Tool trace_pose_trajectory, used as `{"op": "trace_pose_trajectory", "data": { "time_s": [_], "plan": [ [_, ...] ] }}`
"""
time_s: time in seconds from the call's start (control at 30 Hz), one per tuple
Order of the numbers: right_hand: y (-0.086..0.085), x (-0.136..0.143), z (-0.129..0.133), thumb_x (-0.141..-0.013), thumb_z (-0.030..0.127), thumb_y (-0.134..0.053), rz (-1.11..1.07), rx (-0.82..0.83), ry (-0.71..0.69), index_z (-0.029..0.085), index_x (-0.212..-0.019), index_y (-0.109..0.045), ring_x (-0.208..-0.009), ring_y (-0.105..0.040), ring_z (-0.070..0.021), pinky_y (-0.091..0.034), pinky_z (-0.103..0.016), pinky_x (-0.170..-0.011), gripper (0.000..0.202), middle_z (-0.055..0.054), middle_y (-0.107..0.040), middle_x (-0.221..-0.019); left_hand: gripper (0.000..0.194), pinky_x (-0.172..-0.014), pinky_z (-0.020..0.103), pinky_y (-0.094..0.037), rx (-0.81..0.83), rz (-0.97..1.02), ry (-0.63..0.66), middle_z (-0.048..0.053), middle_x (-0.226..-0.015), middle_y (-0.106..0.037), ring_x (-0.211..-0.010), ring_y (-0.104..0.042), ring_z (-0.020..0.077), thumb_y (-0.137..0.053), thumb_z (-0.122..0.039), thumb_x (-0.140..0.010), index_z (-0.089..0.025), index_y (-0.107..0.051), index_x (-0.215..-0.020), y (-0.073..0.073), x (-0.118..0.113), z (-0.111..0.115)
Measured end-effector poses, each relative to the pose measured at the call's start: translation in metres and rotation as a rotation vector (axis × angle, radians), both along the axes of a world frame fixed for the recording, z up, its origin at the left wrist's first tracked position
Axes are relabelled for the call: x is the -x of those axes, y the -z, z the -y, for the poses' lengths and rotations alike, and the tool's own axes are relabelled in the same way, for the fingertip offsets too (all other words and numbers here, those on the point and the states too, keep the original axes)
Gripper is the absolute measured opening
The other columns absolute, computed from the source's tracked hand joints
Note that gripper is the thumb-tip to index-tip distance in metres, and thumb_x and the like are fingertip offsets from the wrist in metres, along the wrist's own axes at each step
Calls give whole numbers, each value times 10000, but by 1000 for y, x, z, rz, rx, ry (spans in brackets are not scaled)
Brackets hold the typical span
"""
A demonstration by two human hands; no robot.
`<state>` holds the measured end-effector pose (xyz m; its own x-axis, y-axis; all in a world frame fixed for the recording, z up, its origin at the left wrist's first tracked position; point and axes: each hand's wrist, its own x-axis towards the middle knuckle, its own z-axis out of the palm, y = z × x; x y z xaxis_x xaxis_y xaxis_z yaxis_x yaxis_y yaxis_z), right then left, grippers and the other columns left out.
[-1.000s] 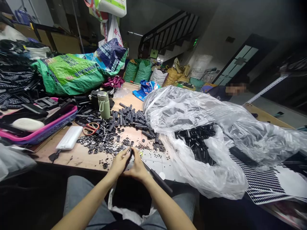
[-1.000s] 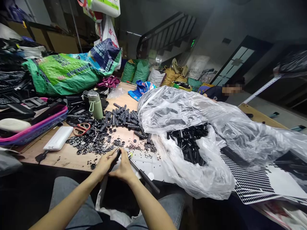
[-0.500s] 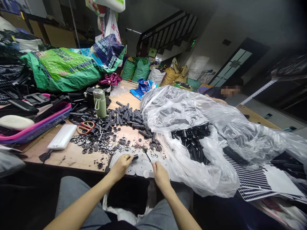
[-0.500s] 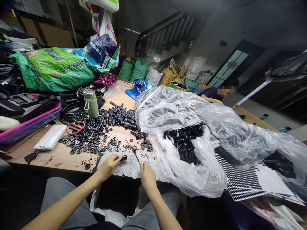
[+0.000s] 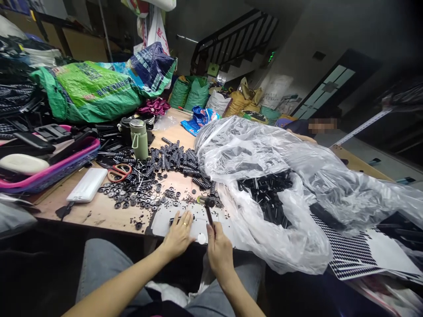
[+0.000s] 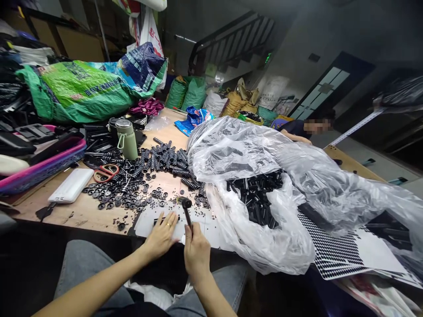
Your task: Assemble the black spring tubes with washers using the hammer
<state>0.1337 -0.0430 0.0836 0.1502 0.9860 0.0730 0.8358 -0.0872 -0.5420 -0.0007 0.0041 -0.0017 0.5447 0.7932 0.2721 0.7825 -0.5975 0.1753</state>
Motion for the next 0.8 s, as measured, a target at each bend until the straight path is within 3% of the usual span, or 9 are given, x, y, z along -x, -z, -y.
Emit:
{"op": "trace_pose_trajectory", "data": {
  "time_s": [0.1, 0.23, 0.4, 0.5, 0.57, 0.67, 0.8],
  "plan": [
    [-1, 21, 0, -865, 429, -252, -53, -29, -143, 219, -870, -510, -563, -543, -190, -343, -261, -523, 332, -49, -579, -655, 580, -1012, 457, -168, -2, 7, 23, 189, -1328, -320, -1259, -197, 282, -358, -344, -785, -25, -309, -1267, 8, -8, 6],
    [15, 34, 0, -855, 394, -311, 125, 123, -274, 225, -884, -528, -563, -560, -214, -308, -264, -497, 276, -58, -605, -664, 504, -984, 411, -255, -7, 54, 19, 183, -1275, -399, -1205, -318, 259, -344, -180, -753, -20, -363, -1230, 13, -10, 0],
    [10, 18, -10, -883, 431, -217, 138, 62, -139, 232, -821, -481, -567, -565, -193, -266, -250, -489, 337, -27, -601, -677, 360, -771, 372, -428, 189, 132, -69, 146, -985, -585, -942, -525, 234, -324, -100, -760, -108, -532, -1055, -2, -9, -11],
    [15, -2, -20, -882, 438, -217, 225, 72, -51, 233, -788, -460, -565, -560, -188, -253, -250, -486, 332, -19, -596, -680, 216, -673, 304, -443, 389, 149, 62, 102, -830, -607, -810, -558, 213, -428, -175, -747, -160, -603, -873, -18, 0, -20],
    [27, -16, -26, -880, 431, -237, 304, 99, -19, 230, -761, -453, -556, -553, -183, -255, -252, -482, 318, -18, -589, -683, 222, -686, 294, -440, 476, 193, 32, 91, -842, -613, -799, -567, 208, -470, -300, -750, -174, -603, -877, -31, 12, -43],
    [51, -29, -31, -875, 405, -276, 392, 70, -13, 224, -741, -455, -610, -551, -186, -303, -260, -505, 287, -30, -569, -719, 347, -779, 297, -408, 360, 234, -426, 129, -976, -589, -931, -538, 211, -356, -350, -819, -138, -535, -1027, -51, 34, -106],
    [70, -30, -30, -855, 377, -346, 401, -75, -32, 213, -733, -480, -693, -530, -195, -380, -287, -589, 244, -44, -538, -741, 376, -801, 361, -389, 301, 203, -736, 235, -1057, -521, -1015, -485, 276, -336, -260, -821, -19, -444, -1089, -65, 57, -193]
  ]
}}
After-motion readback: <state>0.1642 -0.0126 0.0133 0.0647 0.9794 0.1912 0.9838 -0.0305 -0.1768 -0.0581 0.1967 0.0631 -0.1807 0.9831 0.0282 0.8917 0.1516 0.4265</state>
